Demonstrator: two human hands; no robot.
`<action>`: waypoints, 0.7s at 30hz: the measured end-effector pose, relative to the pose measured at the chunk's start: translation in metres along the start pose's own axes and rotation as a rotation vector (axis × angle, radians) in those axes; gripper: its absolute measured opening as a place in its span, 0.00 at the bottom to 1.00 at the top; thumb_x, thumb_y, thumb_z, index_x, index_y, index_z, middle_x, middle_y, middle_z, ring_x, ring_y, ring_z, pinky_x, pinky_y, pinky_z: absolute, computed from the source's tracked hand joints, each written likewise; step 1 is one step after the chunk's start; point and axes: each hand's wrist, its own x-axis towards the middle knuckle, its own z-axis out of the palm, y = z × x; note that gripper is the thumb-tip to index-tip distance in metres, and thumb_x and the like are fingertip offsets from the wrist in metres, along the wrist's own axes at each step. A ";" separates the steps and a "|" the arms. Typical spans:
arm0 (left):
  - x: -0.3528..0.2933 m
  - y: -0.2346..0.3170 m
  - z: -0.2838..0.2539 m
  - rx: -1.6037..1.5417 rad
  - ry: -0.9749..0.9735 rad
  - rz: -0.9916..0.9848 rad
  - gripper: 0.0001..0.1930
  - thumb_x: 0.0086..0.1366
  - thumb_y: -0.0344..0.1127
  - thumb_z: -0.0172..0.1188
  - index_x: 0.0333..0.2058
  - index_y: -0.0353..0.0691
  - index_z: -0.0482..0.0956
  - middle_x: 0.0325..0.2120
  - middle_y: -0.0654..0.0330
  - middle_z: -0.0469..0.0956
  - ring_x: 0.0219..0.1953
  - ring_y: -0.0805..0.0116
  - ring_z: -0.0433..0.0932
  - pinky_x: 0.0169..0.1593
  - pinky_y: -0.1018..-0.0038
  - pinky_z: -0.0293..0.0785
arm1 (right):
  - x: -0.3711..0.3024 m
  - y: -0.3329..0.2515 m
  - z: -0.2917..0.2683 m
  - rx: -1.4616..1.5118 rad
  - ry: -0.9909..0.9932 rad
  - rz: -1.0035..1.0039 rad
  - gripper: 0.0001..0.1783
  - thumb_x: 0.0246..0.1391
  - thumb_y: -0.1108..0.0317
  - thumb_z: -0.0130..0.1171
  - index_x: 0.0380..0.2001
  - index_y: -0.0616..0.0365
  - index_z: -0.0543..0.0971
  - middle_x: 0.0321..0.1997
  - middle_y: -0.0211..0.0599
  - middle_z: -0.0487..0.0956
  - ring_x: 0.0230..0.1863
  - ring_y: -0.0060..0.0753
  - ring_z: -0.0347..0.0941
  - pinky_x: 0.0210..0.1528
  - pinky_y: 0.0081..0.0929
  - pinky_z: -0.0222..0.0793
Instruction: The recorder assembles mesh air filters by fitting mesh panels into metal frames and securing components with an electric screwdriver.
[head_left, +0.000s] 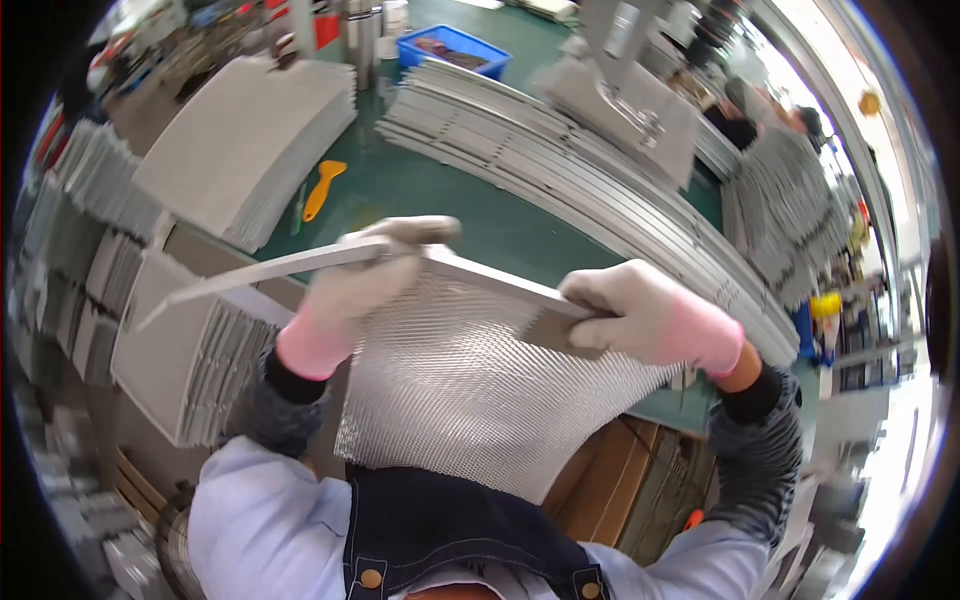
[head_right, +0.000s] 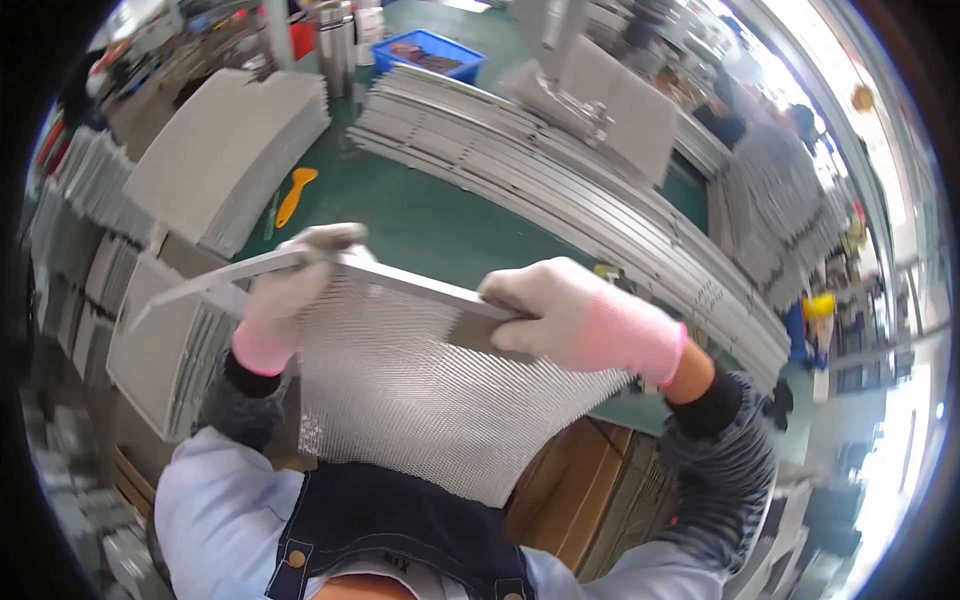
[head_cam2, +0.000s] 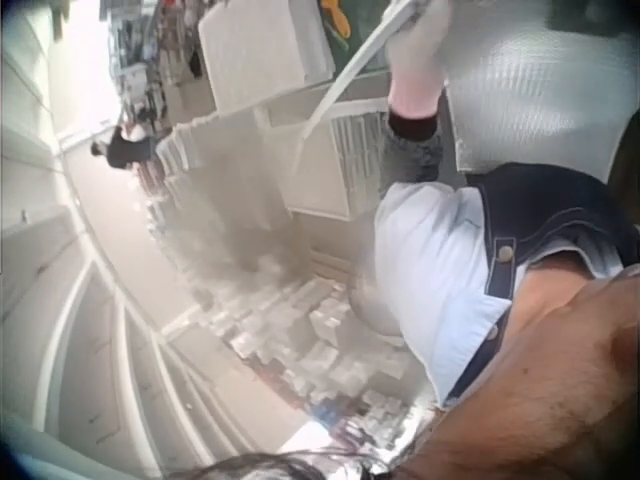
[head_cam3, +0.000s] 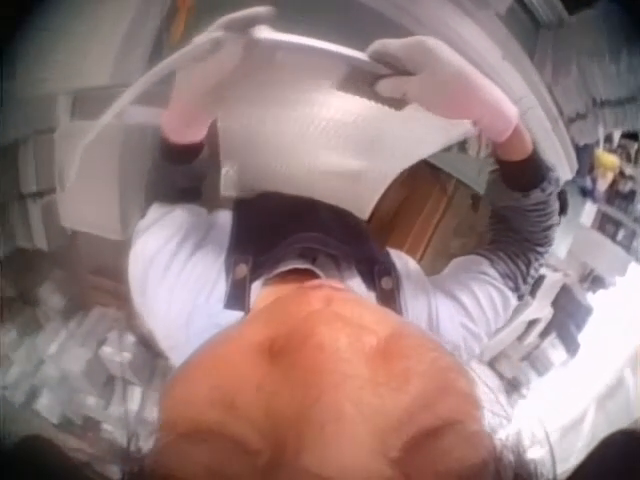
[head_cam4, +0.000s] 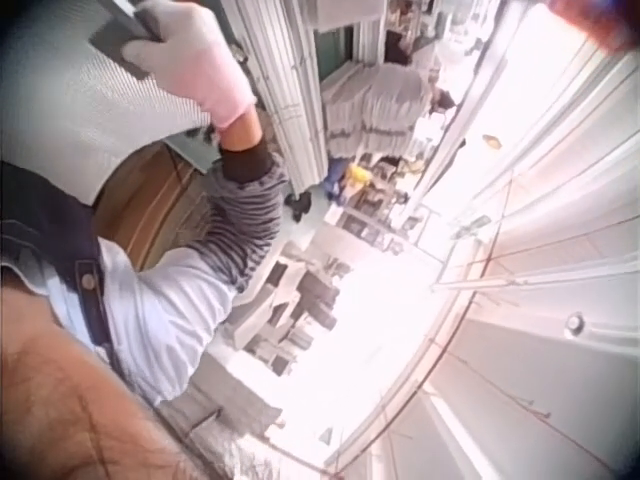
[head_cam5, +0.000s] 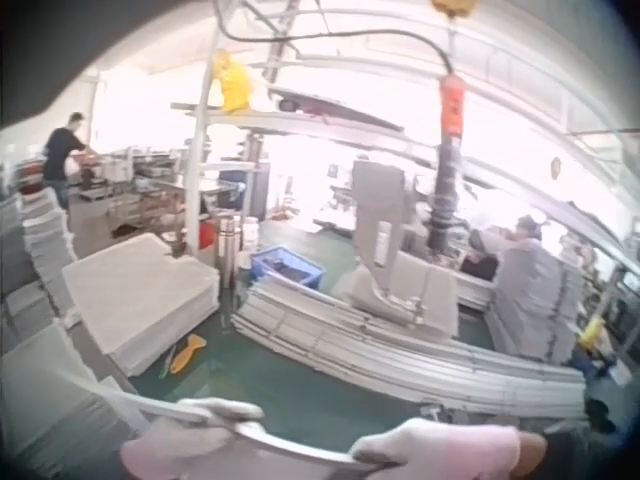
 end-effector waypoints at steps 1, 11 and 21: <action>-0.006 0.002 -0.008 -0.025 0.058 -0.025 0.20 0.65 0.32 0.56 0.54 0.31 0.73 0.42 0.58 0.78 0.42 0.76 0.73 0.48 0.79 0.70 | -0.014 0.016 -0.008 -0.208 0.076 -0.053 0.12 0.47 0.73 0.62 0.37 0.65 0.78 0.24 0.32 0.75 0.25 0.19 0.68 0.31 0.21 0.67; -0.008 -0.010 -0.022 -0.344 0.082 -0.040 0.12 0.66 0.40 0.59 0.44 0.43 0.72 0.35 0.61 0.73 0.40 0.70 0.74 0.46 0.72 0.72 | -0.106 0.069 0.005 0.156 0.377 0.085 0.14 0.42 0.77 0.63 0.37 0.67 0.80 0.27 0.33 0.78 0.30 0.19 0.71 0.36 0.21 0.69; -0.011 0.011 0.014 -0.301 0.028 0.061 0.10 0.66 0.39 0.60 0.41 0.49 0.68 0.33 0.62 0.69 0.39 0.67 0.71 0.44 0.68 0.73 | -0.122 0.086 0.017 0.087 0.316 0.062 0.13 0.44 0.77 0.62 0.36 0.65 0.75 0.27 0.43 0.73 0.29 0.37 0.71 0.36 0.29 0.67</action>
